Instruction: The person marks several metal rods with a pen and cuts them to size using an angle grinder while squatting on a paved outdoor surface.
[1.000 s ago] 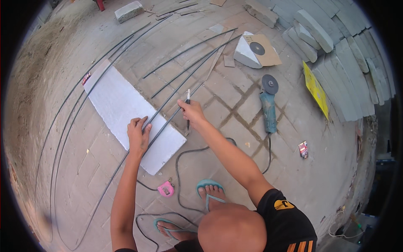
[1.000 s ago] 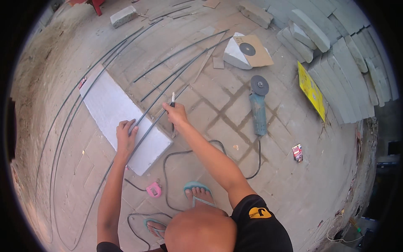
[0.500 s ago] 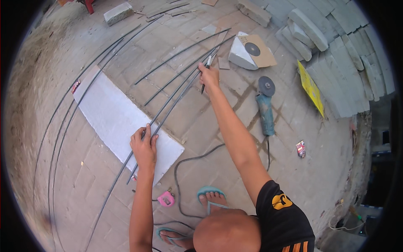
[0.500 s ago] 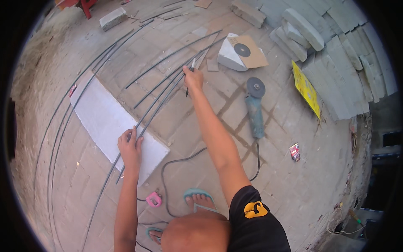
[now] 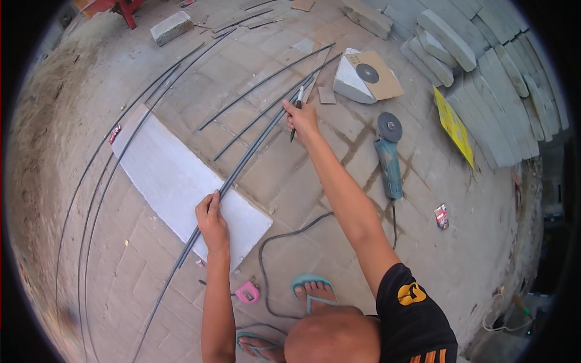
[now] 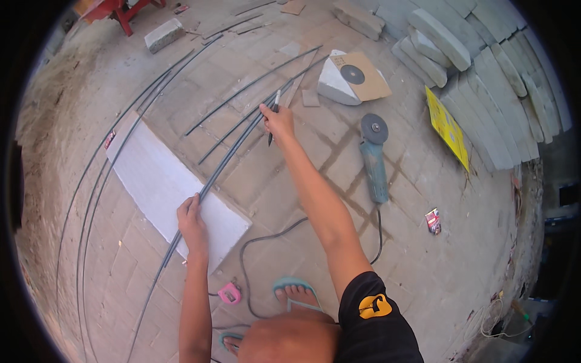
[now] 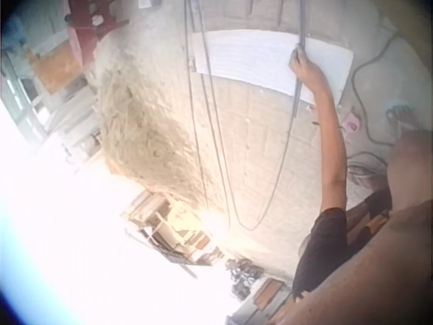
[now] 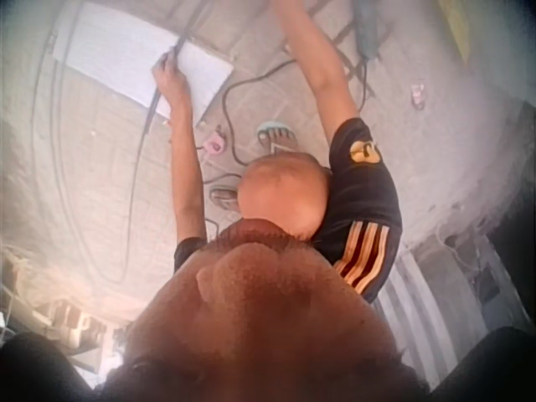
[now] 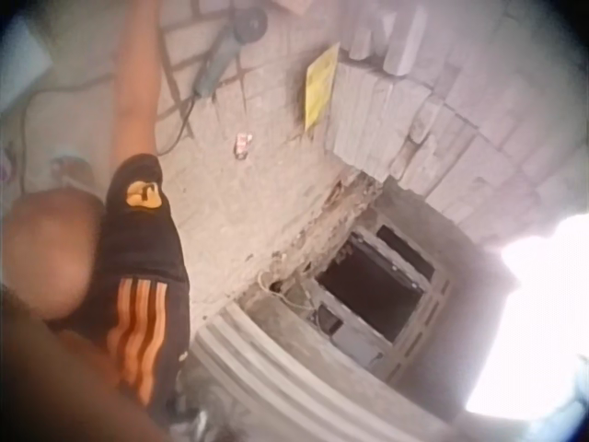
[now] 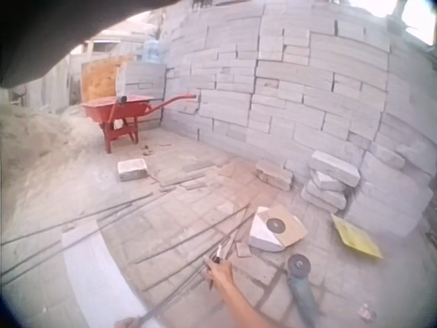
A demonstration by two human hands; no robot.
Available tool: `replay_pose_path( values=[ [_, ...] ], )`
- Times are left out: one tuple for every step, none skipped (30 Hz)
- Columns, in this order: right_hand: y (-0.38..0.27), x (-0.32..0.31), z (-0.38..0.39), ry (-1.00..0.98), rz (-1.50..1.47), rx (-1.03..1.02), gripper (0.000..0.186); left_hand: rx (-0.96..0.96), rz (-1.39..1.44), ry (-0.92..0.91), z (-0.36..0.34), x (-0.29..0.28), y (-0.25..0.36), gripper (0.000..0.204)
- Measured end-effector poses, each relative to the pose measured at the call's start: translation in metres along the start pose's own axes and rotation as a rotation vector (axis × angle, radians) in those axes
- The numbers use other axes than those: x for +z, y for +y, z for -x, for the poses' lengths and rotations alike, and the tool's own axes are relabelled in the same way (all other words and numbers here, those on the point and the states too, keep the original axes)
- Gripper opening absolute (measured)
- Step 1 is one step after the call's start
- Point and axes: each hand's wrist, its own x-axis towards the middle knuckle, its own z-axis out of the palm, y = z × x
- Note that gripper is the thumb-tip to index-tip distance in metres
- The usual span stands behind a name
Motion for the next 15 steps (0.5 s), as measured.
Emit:
replay_pose_path(
  values=[
    [0.0, -0.001, 0.0, -0.008, -0.009, -0.006, 0.027, -0.041, 0.03, 0.004, 0.0, 0.002, 0.0, 0.04],
    [-0.001, -0.001, -0.001, -0.017, -0.018, -0.011, 0.027, -0.043, 0.036, 0.028, 0.0, 0.004, 0.0, 0.038],
    [-0.001, 0.0, -0.001, -0.005, -0.004, -0.019, 0.027, -0.047, 0.043, 0.049, 0.0, 0.005, 0.0, 0.036],
    [-0.002, 0.002, 0.0, 0.006, 0.009, -0.027, 0.027, -0.05, 0.05, 0.07, -0.001, 0.006, 0.001, 0.035],
    [-0.003, 0.004, 0.0, 0.018, 0.023, -0.035, 0.027, -0.053, 0.046, 0.077, 0.0, 0.006, 0.001, 0.035],
    [-0.003, 0.005, 0.001, 0.019, 0.033, -0.029, 0.027, -0.055, 0.042, 0.087, -0.002, 0.005, 0.005, 0.035],
    [-0.003, 0.006, 0.002, 0.019, 0.044, -0.024, 0.028, -0.056, 0.038, 0.097, -0.003, 0.004, 0.008, 0.035],
    [-0.004, 0.007, 0.003, 0.02, 0.054, -0.018, 0.029, -0.058, 0.029, 0.105, -0.003, 0.005, 0.008, 0.034],
    [-0.004, 0.006, 0.004, 0.02, 0.051, -0.018, 0.029, -0.059, 0.02, 0.112, -0.001, 0.006, 0.008, 0.033],
    [-0.003, 0.006, 0.004, 0.02, 0.047, -0.018, 0.029, -0.061, 0.011, 0.118, 0.0, 0.007, 0.008, 0.032],
    [-0.002, 0.007, 0.004, 0.021, 0.043, -0.017, 0.029, -0.068, 0.011, 0.122, 0.001, 0.008, 0.007, 0.031],
    [-0.002, 0.006, 0.004, 0.023, 0.047, -0.023, 0.028, -0.075, 0.012, 0.126, 0.002, 0.009, 0.008, 0.03],
    [-0.001, 0.005, 0.003, 0.026, 0.05, -0.028, 0.028, -0.083, 0.013, 0.129, 0.003, 0.009, 0.009, 0.029],
    [-0.001, 0.004, 0.003, 0.029, 0.053, -0.034, 0.028, -0.083, 0.017, 0.129, 0.003, 0.01, 0.009, 0.028],
    [-0.001, 0.003, 0.002, 0.028, 0.058, -0.031, 0.028, -0.083, 0.021, 0.131, 0.002, 0.01, 0.01, 0.028]
  ],
)
